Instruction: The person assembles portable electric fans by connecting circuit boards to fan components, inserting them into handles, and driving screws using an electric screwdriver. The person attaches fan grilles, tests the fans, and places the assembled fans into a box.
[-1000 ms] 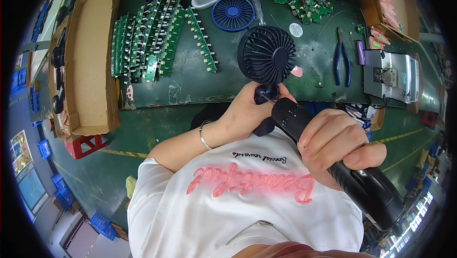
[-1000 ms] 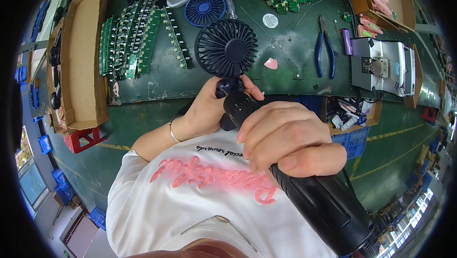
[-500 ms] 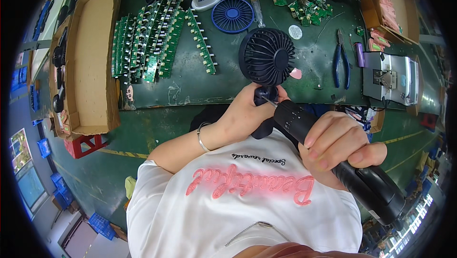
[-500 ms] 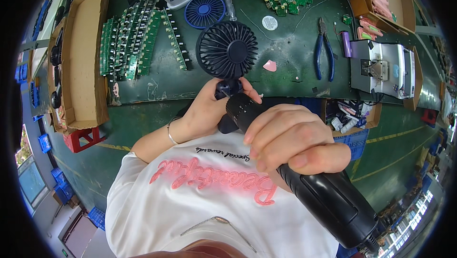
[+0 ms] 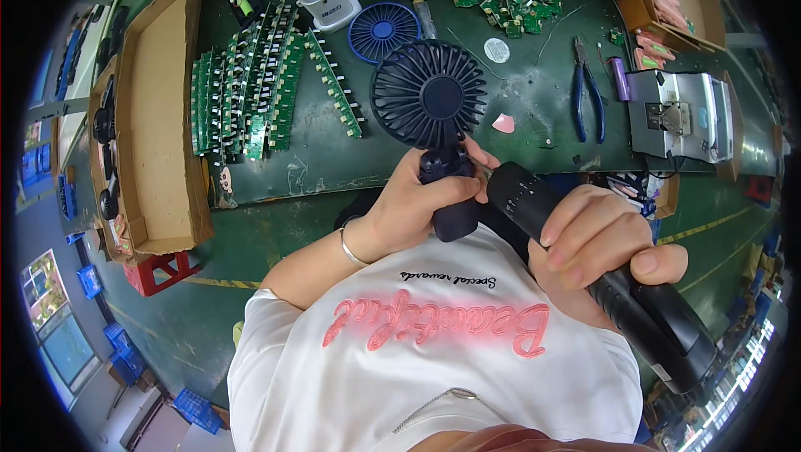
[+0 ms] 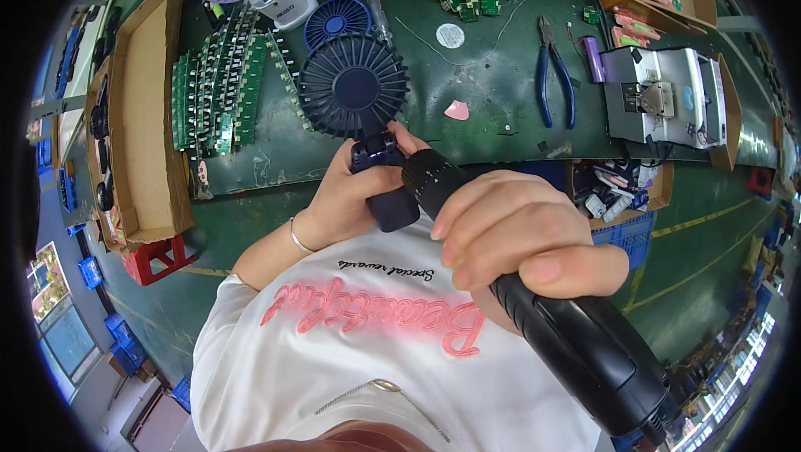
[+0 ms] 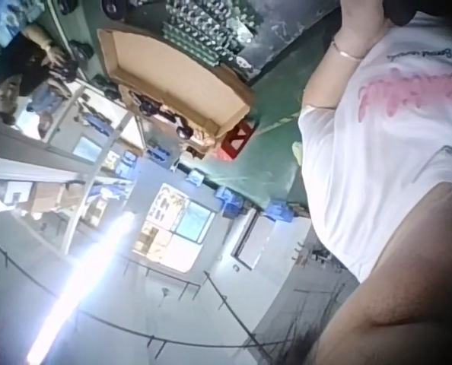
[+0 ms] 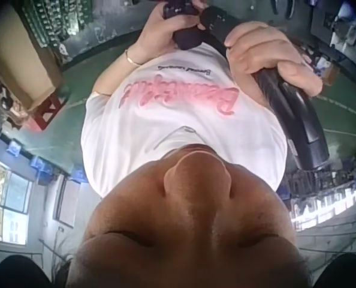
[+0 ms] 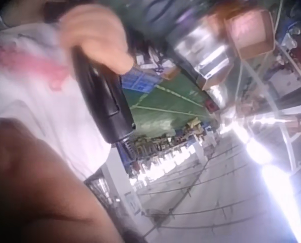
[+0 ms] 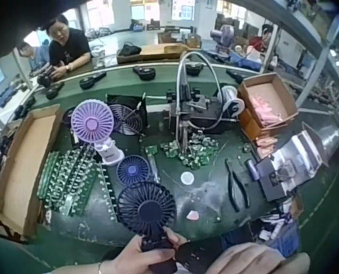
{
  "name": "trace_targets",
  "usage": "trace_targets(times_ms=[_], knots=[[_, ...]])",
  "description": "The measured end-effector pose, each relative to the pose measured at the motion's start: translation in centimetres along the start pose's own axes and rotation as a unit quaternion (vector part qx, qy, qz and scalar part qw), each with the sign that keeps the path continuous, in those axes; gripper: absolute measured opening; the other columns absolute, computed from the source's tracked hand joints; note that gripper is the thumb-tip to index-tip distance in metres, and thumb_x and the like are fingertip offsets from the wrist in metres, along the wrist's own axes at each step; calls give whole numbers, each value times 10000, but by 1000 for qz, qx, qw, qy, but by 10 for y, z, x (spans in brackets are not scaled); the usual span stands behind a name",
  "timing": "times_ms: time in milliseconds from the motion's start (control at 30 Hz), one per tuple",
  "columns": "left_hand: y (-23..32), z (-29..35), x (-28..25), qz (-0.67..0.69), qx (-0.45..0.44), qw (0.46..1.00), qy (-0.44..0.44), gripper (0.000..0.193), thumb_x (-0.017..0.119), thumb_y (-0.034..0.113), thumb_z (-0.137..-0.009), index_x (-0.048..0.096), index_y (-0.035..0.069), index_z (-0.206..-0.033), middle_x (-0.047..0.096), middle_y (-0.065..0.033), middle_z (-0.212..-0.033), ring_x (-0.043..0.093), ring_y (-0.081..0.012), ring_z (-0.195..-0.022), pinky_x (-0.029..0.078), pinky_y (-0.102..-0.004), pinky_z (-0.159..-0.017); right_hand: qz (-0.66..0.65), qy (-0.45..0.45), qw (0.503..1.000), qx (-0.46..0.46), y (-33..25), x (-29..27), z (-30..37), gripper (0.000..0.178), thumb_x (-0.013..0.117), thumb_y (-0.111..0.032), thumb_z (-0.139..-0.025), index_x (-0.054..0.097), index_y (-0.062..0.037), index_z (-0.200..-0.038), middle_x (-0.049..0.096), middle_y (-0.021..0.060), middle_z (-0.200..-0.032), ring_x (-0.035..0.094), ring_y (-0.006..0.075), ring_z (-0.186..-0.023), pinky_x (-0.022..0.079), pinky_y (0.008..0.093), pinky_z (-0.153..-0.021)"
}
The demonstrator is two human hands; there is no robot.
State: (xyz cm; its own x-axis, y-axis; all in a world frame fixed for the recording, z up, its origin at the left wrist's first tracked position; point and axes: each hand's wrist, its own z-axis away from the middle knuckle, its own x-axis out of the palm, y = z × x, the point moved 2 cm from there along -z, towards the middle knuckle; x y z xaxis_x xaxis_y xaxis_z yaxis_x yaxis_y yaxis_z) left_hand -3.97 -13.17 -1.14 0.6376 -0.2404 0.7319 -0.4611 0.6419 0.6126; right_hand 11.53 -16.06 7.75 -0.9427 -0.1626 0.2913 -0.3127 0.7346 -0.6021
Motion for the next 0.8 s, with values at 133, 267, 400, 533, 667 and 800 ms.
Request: trace_targets(times_ms=[133,267,400,533,667,800], knots=[[0,-1,4,-50,9,999,-11,268,581,-15,-822,548,3,-1087,591,-61,-908,598,-138,-835,485,-294,-797,-13,0,1000,9,-1,-5,0,175,529,-156,-933,417,-36,-994,605,154,-748,584,273,-596,515,417,-556],[3,3,7,-122,31,992,20,269,578,-36,-829,543,-10,-1095,575,-42,-878,592,-130,-837,485,-292,-805,-63,11,998,29,0,-11,1,212,475,-234,-964,420,-29,-977,608,188,-775,581,299,-626,499,448,-585],[2,2,5,-115,26,993,15,275,579,-36,-827,541,-14,-1098,574,-37,-881,587,-128,-830,482,-284,-799,-72,16,997,15,3,-13,1,193,493,-206,-956,417,-29,-966,609,188,-776,584,291,-630,506,440,-584],[3,-1,9,-58,-13,997,44,281,586,-31,-819,541,-15,-1096,577,-36,-873,584,-128,-827,473,-272,-795,-55,0,998,27,5,-15,-1,197,515,-193,-947,408,-27,-949,606,176,-740,583,275,-614,510,424,-576],[4,-4,5,-17,-30,999,20,385,571,-5,-799,517,-34,-1178,608,-67,-907,579,-134,-824,458,-272,-781,21,49,999,-3,10,-17,-3,415,460,-449,-903,426,-37,-942,554,127,-669,530,241,-557,467,391,-531],[10,-3,3,44,-3,998,-47,493,538,26,-786,469,-50,-1269,624,-94,-966,564,-140,-811,451,-283,-775,124,125,982,-73,13,-71,-16,987,359,-919,-661,568,-46,-1072,533,93,-696,515,230,-633,421,380,-635]])
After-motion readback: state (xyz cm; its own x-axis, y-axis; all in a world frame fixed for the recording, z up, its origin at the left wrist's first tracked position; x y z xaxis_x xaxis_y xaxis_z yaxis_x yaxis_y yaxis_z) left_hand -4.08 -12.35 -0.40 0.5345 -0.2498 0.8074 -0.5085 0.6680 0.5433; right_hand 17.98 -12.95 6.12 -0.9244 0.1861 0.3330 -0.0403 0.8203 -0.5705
